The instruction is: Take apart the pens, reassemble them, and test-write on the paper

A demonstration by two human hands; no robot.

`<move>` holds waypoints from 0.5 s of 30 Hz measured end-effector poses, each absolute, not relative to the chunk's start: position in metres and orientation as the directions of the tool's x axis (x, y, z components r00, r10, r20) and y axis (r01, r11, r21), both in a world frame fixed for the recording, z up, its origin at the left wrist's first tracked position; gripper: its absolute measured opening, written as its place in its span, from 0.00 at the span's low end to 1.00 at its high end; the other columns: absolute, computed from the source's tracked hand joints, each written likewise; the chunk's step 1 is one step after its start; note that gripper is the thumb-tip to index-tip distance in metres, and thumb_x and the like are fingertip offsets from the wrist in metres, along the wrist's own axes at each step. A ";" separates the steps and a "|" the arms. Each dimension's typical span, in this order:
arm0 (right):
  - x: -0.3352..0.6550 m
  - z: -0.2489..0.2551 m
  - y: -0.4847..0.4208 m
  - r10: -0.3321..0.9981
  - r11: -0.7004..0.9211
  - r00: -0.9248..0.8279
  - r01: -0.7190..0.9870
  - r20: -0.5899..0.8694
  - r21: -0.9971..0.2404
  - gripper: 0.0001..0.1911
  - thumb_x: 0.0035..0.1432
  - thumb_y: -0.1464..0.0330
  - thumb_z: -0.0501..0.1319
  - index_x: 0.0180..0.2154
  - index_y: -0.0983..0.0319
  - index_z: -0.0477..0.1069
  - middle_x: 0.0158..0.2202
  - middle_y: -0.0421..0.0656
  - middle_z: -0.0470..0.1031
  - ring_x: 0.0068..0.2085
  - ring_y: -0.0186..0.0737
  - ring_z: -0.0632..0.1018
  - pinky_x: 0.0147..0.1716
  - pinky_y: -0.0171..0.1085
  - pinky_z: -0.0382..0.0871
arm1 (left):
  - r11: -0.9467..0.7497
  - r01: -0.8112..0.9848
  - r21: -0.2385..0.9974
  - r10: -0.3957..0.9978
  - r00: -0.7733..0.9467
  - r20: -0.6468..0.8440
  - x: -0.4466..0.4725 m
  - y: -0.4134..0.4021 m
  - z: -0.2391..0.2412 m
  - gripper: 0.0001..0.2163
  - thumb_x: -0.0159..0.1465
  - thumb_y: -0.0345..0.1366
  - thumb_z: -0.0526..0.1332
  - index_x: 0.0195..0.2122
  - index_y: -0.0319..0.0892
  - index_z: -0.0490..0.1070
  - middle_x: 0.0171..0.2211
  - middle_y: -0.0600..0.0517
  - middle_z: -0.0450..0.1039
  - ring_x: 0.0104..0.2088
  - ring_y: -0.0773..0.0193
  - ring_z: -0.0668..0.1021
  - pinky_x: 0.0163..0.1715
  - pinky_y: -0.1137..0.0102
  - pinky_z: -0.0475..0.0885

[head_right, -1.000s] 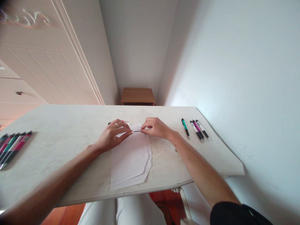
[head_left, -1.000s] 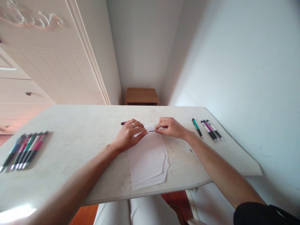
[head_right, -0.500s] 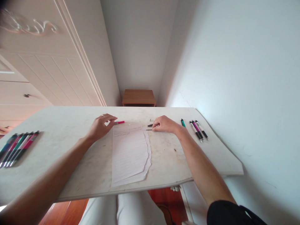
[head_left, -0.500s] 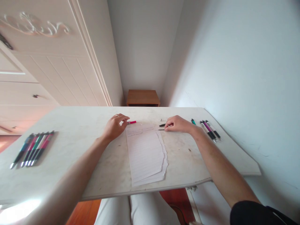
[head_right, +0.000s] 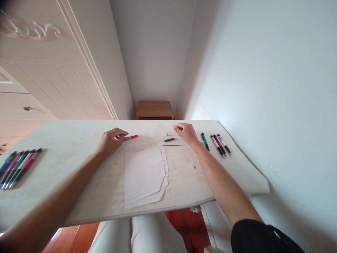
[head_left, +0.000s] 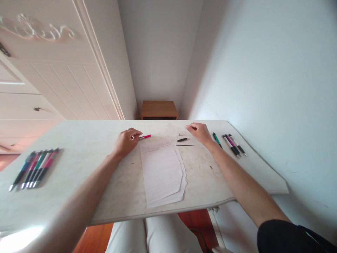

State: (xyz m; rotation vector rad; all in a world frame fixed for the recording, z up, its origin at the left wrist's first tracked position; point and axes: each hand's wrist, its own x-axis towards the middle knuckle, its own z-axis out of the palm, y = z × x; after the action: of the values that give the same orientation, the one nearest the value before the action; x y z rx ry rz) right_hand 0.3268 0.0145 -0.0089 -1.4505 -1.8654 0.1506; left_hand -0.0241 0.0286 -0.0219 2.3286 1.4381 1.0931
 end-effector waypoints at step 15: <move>0.330 -0.026 0.021 0.922 0.147 0.217 0.573 0.322 -0.806 0.21 0.54 0.52 0.58 0.25 0.63 0.73 0.16 0.36 0.62 0.23 0.35 0.64 0.25 0.35 0.55 | -0.460 0.730 0.505 0.862 0.231 0.451 -0.025 0.030 -0.019 0.14 0.57 0.33 0.54 0.34 0.43 0.80 0.34 0.50 0.80 0.30 0.62 0.77 0.36 0.67 0.74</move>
State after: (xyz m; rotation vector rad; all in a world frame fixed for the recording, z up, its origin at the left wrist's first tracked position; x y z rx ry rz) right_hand 0.3304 0.0212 -0.0264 -1.5366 -1.4657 0.4595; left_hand -0.0246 0.0301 -0.0194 2.3103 1.5165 1.0411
